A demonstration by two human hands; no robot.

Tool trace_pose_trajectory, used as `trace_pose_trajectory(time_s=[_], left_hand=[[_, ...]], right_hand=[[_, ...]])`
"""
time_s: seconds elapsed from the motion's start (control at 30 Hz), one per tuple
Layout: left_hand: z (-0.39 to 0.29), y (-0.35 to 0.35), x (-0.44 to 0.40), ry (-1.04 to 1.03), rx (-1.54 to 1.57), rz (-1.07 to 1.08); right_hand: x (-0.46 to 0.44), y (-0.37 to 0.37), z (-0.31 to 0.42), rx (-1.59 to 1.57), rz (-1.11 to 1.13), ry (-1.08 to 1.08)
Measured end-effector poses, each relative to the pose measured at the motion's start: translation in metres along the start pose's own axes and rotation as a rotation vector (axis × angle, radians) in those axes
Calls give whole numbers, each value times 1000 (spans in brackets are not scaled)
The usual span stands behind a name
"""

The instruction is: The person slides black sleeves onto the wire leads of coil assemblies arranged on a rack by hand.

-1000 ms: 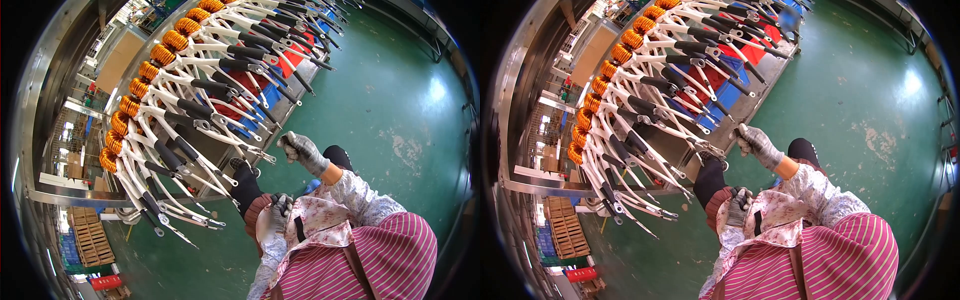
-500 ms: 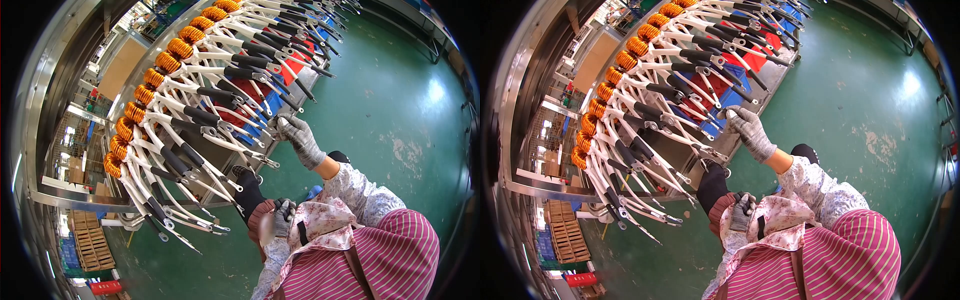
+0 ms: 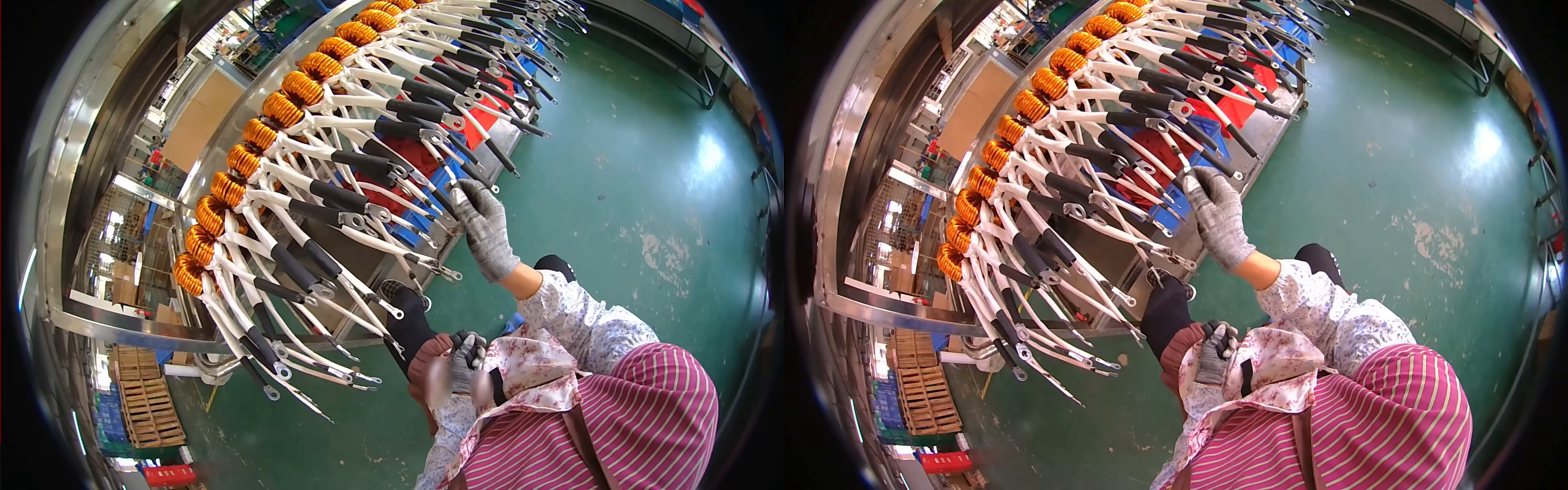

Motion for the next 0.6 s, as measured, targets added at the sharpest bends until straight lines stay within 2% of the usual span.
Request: trace_pose_trajectory(time_s=[0.07,0.2,0.23,0.33,0.47,0.5,0.6], left_hand=[[1,0,0,-2,2,1],[6,1,0,9,10,5],[6,1,0,7,11,4],[6,0,-4,5,14,10],[9,-1,-5,8,14,11],[9,-1,-6,7,11,12],[10,-1,-8,7,14,16]], right_hand=[[-13,5,-9,62,-103,10],[-40,7,0,645,-196,164],[-40,5,9,771,-159,289],[-29,1,23,1007,20,383],[-40,1,-10,-213,205,-391],[-42,-22,-14,-1076,496,-659],[-40,-13,-24,-1032,496,-638]])
Point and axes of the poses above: each hand's wrist, its own x-axis away from the middle knuckle, its own y-axis out of the back of the hand, z = x × y, the point moved 6 cm from there along -x, towards the middle knuckle, and after that the axes turned 10 degrees about z, right-handed, at the moved point
